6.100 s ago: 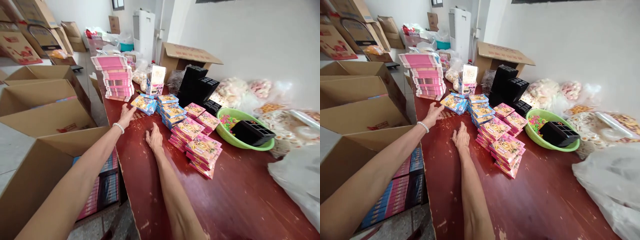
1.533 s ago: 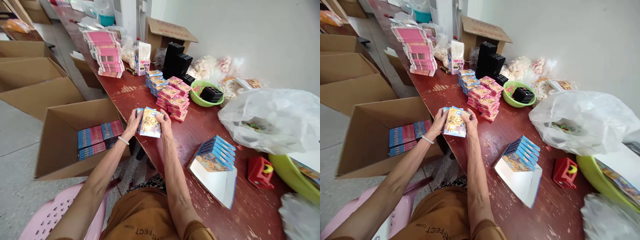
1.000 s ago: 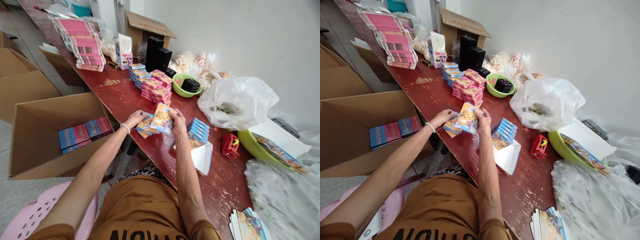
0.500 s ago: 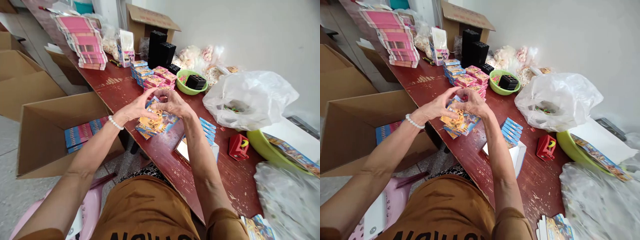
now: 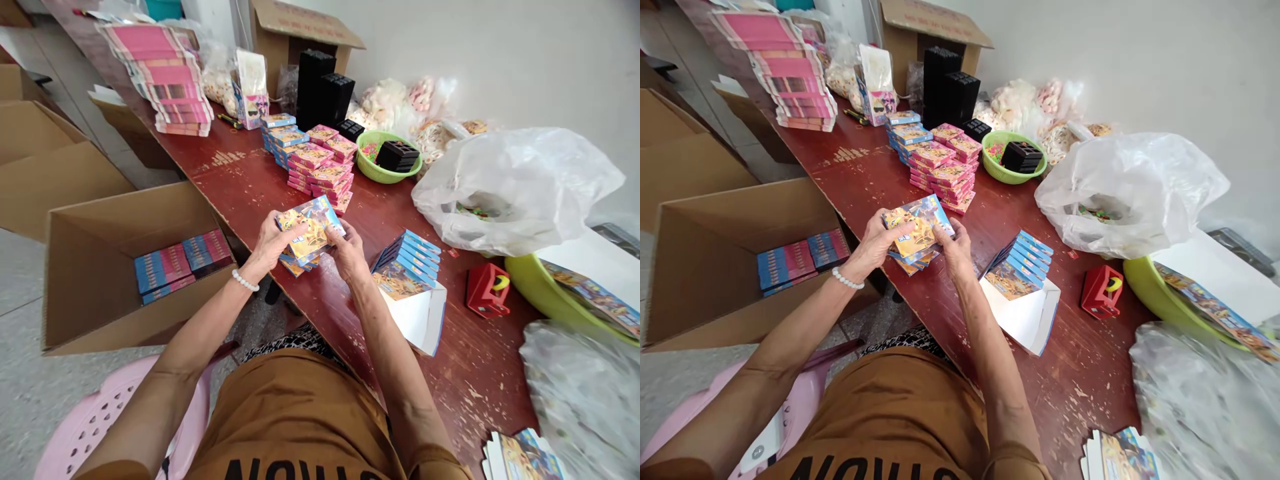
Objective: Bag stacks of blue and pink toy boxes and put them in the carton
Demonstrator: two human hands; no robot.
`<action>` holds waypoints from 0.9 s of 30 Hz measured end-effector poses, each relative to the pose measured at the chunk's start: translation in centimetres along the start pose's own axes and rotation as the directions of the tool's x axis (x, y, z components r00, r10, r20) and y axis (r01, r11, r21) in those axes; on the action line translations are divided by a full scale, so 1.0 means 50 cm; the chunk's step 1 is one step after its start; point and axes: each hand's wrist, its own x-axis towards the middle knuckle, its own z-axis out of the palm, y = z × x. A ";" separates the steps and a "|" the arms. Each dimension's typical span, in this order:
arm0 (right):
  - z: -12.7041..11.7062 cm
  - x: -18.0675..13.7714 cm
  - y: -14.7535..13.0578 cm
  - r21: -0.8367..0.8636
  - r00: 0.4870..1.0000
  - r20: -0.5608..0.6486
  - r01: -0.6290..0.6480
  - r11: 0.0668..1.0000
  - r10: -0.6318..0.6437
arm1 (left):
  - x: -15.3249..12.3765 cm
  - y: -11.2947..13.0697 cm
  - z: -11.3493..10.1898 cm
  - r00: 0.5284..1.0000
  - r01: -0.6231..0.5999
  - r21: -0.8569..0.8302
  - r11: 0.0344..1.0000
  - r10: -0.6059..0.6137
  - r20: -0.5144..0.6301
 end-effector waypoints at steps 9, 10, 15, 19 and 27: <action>0.002 0.043 0.018 -0.344 0.996 -0.078 0.015 0.939 -0.045 | 0.058 0.005 -0.083 0.987 -0.038 0.366 0.930 -0.023 0.160; 0.003 0.042 0.022 -0.330 0.997 -0.061 0.029 0.944 -0.052 | 0.058 0.002 -0.086 0.985 -0.059 0.400 0.914 -0.012 0.173; -0.005 0.036 0.034 -0.134 0.998 -0.037 0.035 0.990 -0.041 | 0.066 -0.015 -0.096 0.994 0.048 0.277 0.960 -0.074 0.084; -0.018 0.040 0.040 -0.119 0.999 -0.043 0.007 0.993 -0.013 | 0.086 -0.023 -0.111 0.978 0.200 -0.065 0.978 -0.203 -0.043; -0.027 0.033 0.050 -0.104 0.997 -0.075 0.004 0.995 -0.012 | 0.041 -0.048 -0.093 0.995 -0.010 0.264 0.964 0.034 -0.088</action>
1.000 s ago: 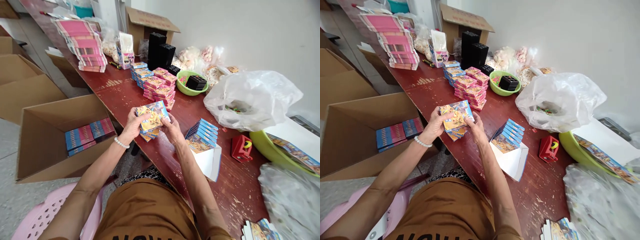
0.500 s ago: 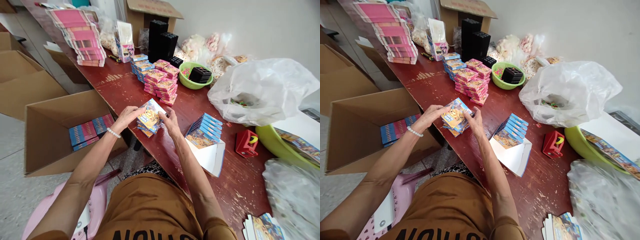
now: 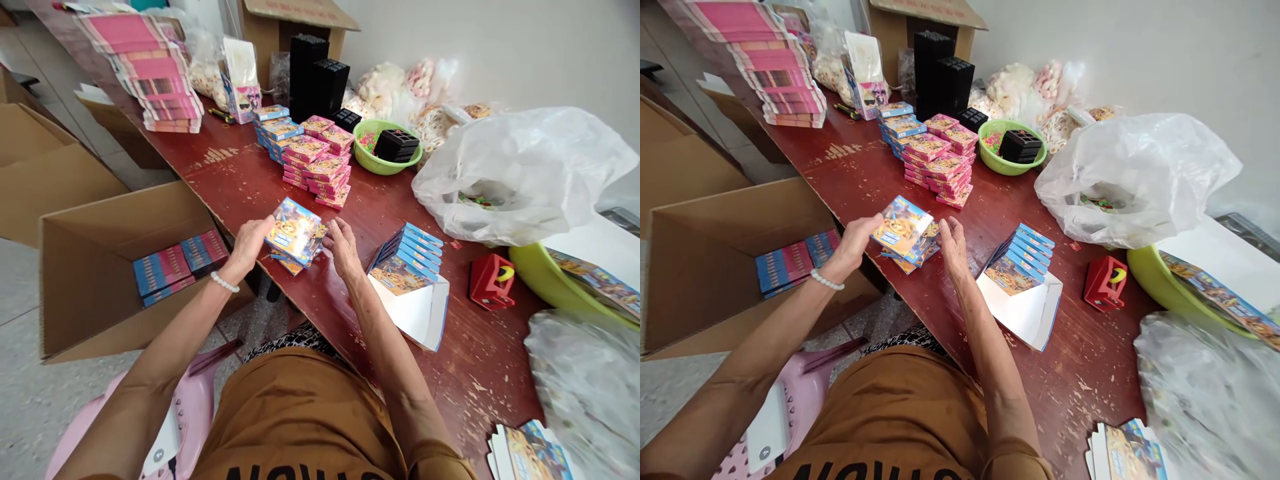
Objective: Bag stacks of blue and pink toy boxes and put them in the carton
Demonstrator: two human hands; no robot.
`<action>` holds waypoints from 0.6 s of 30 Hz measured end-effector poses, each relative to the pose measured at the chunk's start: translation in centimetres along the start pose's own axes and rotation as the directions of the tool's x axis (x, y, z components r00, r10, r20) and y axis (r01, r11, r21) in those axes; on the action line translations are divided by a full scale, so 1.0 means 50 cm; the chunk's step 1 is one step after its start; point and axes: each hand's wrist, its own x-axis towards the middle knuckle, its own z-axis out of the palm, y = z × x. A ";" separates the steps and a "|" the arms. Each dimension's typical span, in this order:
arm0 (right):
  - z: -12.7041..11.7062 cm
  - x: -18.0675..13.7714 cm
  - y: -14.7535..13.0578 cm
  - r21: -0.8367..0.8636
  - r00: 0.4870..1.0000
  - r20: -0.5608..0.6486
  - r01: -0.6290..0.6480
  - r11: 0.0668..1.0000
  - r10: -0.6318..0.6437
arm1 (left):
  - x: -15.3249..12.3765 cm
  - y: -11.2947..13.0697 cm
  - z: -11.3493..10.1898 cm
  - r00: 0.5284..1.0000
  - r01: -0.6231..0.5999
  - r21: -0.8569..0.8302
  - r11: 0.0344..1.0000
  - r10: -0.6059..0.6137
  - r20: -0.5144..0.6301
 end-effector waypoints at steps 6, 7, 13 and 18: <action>-0.011 -0.030 -0.001 -0.044 1.000 -0.002 -0.003 0.999 0.003 | -0.040 0.008 0.012 0.997 0.060 -0.077 0.995 -0.057 0.045; -0.011 -0.033 0.000 -0.063 1.000 0.011 0.002 0.998 -0.002 | -0.038 0.014 0.010 0.993 0.118 -0.157 0.981 -0.115 0.030; -0.010 -0.005 0.001 -0.231 0.998 0.024 0.069 0.970 -0.066 | 0.007 0.053 -0.038 0.958 0.227 -0.553 0.802 -0.286 -0.022; -0.008 0.024 -0.016 -0.289 0.999 0.046 0.005 0.957 0.009 | 0.007 0.054 -0.070 0.952 0.206 -0.596 0.776 -0.299 -0.060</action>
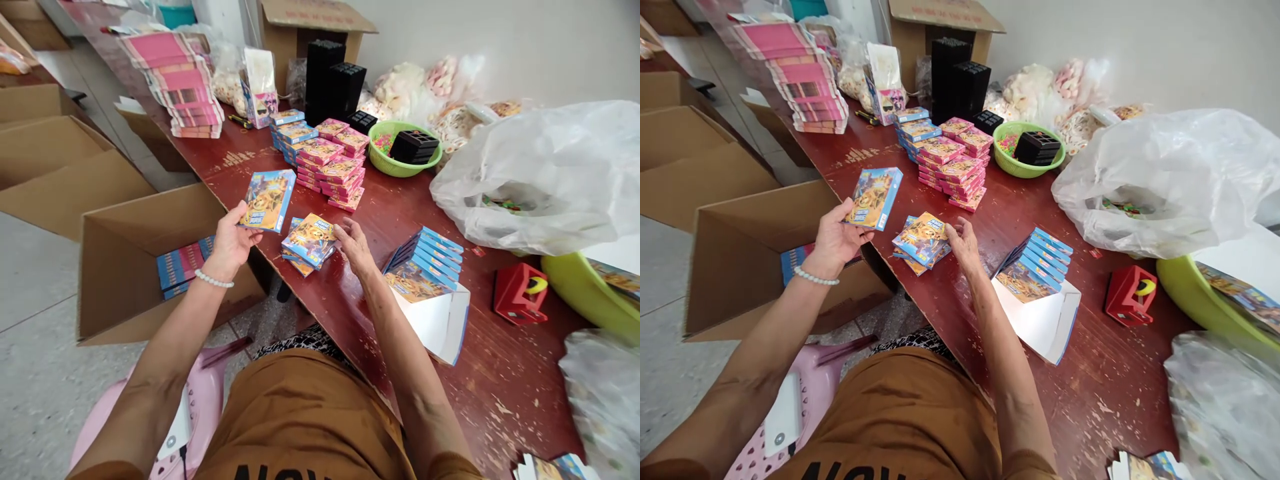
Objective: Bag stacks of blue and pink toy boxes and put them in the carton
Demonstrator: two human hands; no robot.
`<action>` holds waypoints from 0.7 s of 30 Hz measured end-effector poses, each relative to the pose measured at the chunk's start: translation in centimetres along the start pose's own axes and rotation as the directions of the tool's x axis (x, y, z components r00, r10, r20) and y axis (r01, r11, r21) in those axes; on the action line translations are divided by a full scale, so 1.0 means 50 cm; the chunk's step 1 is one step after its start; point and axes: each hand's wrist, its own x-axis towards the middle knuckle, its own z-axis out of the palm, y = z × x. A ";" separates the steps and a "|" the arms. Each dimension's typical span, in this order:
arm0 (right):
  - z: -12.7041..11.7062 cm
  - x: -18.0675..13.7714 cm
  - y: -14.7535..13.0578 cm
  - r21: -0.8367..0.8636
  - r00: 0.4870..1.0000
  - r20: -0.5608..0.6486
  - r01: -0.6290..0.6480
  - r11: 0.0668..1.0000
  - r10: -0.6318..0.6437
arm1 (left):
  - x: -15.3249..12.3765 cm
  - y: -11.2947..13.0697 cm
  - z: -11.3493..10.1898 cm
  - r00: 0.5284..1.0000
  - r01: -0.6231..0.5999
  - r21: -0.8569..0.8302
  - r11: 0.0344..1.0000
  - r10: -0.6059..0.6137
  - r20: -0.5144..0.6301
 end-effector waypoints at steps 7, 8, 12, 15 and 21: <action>-0.009 -0.008 -0.028 0.050 0.997 -0.027 -0.075 0.996 0.077 | -0.013 -0.039 0.005 0.998 0.069 0.022 0.997 -0.069 0.005; -0.011 -0.010 -0.032 0.047 0.996 -0.022 -0.081 0.996 0.082 | -0.012 -0.042 0.007 0.997 0.080 0.028 0.996 -0.080 0.005; -0.012 -0.015 -0.049 0.009 0.993 0.001 -0.120 0.993 0.120 | -0.008 -0.045 0.011 0.995 0.102 0.044 0.994 -0.103 0.008; -0.008 -0.019 -0.064 -0.031 0.991 0.021 -0.134 0.990 0.135 | -0.009 -0.046 0.015 0.995 0.099 0.049 0.994 -0.099 -0.002; 0.004 -0.016 -0.079 0.041 0.982 0.052 -0.183 0.982 0.181 | -0.017 -0.050 0.018 0.993 0.115 0.048 0.992 -0.115 0.004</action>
